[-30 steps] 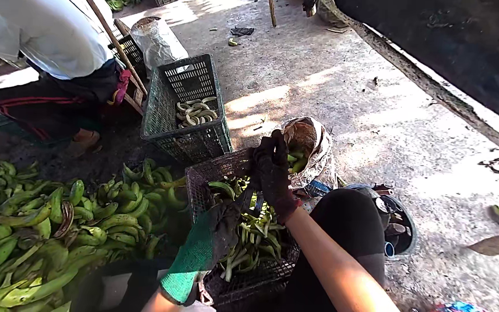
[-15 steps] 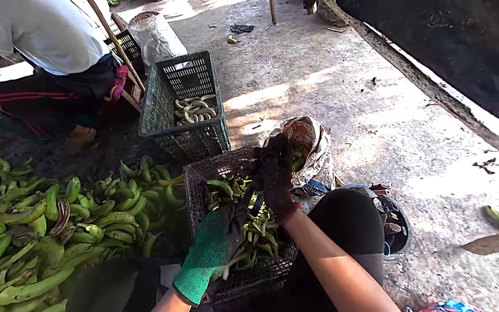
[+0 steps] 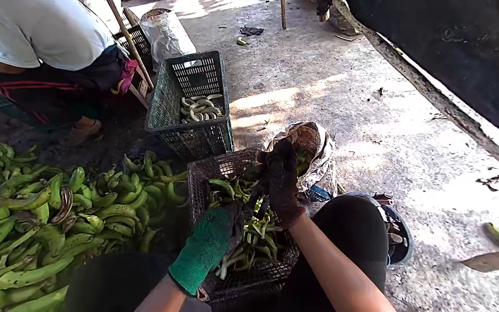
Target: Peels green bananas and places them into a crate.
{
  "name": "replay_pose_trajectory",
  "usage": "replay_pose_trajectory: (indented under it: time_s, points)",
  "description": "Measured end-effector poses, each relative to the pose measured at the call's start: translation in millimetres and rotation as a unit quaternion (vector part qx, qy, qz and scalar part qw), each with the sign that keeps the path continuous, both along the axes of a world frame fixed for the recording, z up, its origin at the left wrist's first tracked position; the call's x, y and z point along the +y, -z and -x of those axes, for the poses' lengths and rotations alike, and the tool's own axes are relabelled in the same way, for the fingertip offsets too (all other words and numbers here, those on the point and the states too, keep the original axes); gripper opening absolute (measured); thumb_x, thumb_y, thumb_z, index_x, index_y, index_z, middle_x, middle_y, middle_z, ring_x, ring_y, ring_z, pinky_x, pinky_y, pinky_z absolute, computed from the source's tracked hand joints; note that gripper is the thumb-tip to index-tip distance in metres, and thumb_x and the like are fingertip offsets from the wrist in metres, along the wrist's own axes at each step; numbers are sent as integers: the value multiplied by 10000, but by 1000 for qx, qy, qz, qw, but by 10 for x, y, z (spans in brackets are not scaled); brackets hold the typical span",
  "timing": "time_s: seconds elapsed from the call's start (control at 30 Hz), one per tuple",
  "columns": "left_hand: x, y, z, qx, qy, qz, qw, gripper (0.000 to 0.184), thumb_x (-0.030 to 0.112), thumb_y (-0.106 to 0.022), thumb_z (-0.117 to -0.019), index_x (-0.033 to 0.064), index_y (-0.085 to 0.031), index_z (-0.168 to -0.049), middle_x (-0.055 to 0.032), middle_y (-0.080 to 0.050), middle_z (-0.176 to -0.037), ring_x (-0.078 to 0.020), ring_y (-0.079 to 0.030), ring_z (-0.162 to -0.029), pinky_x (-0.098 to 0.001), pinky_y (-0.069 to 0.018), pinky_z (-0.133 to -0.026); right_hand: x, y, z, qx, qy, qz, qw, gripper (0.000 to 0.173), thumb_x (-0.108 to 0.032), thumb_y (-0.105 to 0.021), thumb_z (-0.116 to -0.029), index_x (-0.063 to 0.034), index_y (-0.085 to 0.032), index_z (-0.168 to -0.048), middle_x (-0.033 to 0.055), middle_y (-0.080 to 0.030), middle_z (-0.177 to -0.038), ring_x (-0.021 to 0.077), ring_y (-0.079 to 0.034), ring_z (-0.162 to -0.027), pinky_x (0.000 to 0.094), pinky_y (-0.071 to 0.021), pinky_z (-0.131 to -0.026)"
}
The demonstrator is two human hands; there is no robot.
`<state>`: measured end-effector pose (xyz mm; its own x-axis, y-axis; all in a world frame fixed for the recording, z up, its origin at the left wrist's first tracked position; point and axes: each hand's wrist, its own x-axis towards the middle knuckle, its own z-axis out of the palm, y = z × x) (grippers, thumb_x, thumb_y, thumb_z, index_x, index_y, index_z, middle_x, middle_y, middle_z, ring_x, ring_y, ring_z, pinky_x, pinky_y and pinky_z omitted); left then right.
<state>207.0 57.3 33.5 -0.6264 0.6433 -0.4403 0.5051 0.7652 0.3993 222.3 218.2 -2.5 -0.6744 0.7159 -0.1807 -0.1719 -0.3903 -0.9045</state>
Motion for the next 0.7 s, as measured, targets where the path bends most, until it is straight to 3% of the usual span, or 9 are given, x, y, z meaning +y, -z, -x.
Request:
replay_pose_trajectory:
  time_s: [0.17,0.27,0.4,0.57,0.7]
  points:
    - [-24,69,36,2,37,-11,999,333,329,-466,-1048,91,-641,-1200,-156,-681,-938,-333,-675,-893,-530,-525,-802,-5,76,31,14,-12,-1,1000,488,-146,-410,-1094,-137,-245,-1554,100,-683,-884,171,-649,-576,320,-579,-512]
    - [-117,197,83,-14,-4,-75,997,356,375,-455,-1041,124,-672,-1170,-94,-682,-896,-251,-671,-832,-487,-542,-764,4,70,33,12,-14,3,1000,492,-146,-413,-1093,-147,-248,-1557,91,-686,-893,153,-639,-572,300,-567,-504]
    - [-96,226,55,-42,-51,-71,995,380,391,-445,-1053,102,-658,-1177,-101,-678,-900,-252,-672,-827,-485,-546,-774,-23,46,36,9,-3,7,1000,453,-168,-423,-1092,-145,-282,-1522,80,-680,-895,136,-624,-562,278,-547,-488]
    - [-62,253,6,-34,-18,-65,997,377,345,-453,-1049,61,-651,-1197,-143,-679,-979,-279,-669,-923,-490,-532,-842,-15,59,15,8,-4,2,1000,438,-163,-411,-1095,-139,-298,-1518,68,-672,-877,135,-635,-584,283,-557,-503]
    - [-60,282,-59,-55,-28,-85,994,384,407,-448,-1051,93,-650,-1139,-92,-654,-864,-241,-655,-803,-467,-540,-755,1,98,3,38,-15,16,999,440,-155,-401,-1098,-130,-307,-1527,91,-678,-865,170,-663,-589,323,-596,-526]
